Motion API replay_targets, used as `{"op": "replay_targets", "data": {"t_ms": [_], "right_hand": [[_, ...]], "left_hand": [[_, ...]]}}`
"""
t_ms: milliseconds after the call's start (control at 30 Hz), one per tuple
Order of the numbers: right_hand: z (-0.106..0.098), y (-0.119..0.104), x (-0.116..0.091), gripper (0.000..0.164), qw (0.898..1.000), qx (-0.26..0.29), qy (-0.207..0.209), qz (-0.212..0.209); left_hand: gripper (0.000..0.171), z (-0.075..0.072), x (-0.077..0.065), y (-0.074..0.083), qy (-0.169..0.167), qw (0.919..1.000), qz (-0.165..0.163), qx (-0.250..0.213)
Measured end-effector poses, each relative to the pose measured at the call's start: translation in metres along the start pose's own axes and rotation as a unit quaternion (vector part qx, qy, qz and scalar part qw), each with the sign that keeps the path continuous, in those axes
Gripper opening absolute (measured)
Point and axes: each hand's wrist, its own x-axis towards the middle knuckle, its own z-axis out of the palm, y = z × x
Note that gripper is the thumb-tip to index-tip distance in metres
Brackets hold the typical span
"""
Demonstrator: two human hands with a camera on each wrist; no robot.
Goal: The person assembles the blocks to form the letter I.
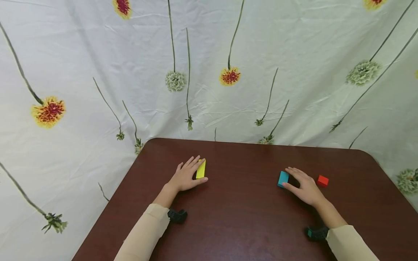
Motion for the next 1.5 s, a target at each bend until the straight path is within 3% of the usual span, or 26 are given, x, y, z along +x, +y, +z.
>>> {"op": "replay_targets", "data": {"t_ms": [233, 433, 700, 1000, 1500], "right_hand": [[0.003, 0.0, 0.002, 0.061, 1.0, 0.004, 0.016, -0.006], [0.006, 0.002, 0.003, 0.06, 1.0, 0.006, 0.008, 0.007], [0.008, 0.005, 0.002, 0.06, 1.0, 0.012, 0.007, 0.018], [0.006, 0.003, 0.003, 0.058, 0.999, 0.023, 0.014, 0.025], [0.011, 0.003, 0.0, 0.057, 0.998, 0.036, 0.021, 0.039]], "left_hand": [[0.087, -0.006, 0.003, -0.001, 0.0, 0.9983, 0.005, -0.057], [0.089, -0.008, 0.005, -0.004, -0.017, 0.9967, -0.009, -0.079], [0.092, -0.008, 0.008, -0.005, -0.029, 0.9959, -0.013, -0.085], [0.083, -0.01, 0.011, -0.006, -0.017, 0.9973, 0.004, -0.071], [0.081, -0.008, 0.012, -0.009, -0.019, 0.9959, 0.003, -0.088]]}}
